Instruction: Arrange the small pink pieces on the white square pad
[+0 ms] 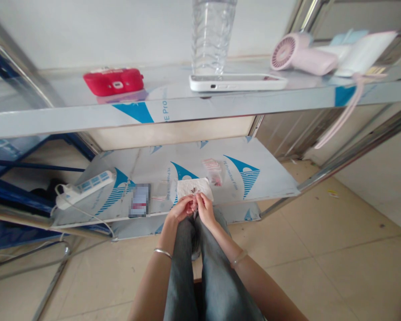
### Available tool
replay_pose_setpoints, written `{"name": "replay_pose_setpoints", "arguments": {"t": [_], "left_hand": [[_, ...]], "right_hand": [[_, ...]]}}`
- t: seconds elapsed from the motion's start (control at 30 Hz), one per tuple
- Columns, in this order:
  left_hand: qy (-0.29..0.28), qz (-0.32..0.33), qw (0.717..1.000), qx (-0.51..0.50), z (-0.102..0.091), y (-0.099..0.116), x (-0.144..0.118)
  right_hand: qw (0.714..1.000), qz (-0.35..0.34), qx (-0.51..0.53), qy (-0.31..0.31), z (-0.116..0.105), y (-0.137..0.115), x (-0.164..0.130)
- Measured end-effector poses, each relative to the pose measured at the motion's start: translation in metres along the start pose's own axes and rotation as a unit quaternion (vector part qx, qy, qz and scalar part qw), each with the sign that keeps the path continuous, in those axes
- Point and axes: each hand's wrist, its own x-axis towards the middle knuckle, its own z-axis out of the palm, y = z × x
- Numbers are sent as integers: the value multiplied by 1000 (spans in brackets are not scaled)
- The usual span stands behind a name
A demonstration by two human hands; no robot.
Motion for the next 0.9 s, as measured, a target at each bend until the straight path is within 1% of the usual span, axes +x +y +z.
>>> {"name": "replay_pose_setpoints", "arguments": {"t": [0.1, 0.27, 0.37, 0.53, 0.63, 0.77, 0.9], "left_hand": [[6, -3, 1000, 15, 1, -1, 0], [-21, 2, 999, 34, 6, -2, -3], [-23, -2, 999, 33, 5, -1, -4], [3, -12, 1000, 6, 0, -4, -1], [18, -6, 1000, 11, 2, -5, 1], [56, 13, 998, 35, 6, -6, 1], [73, 34, 995, 66, 6, -9, 0]], "right_hand": [[1000, 9, 5, -6, 1, 1, -2], [999, 34, 19, -13, 1, -6, -6], [999, 40, 35, -3, 1, -12, -8], [999, 35, 31, 17, -2, -13, -6], [999, 27, 13, 13, -2, -11, -5], [999, 22, -35, 15, -2, -9, -7], [994, 13, -103, 24, -2, -4, -9]]}}
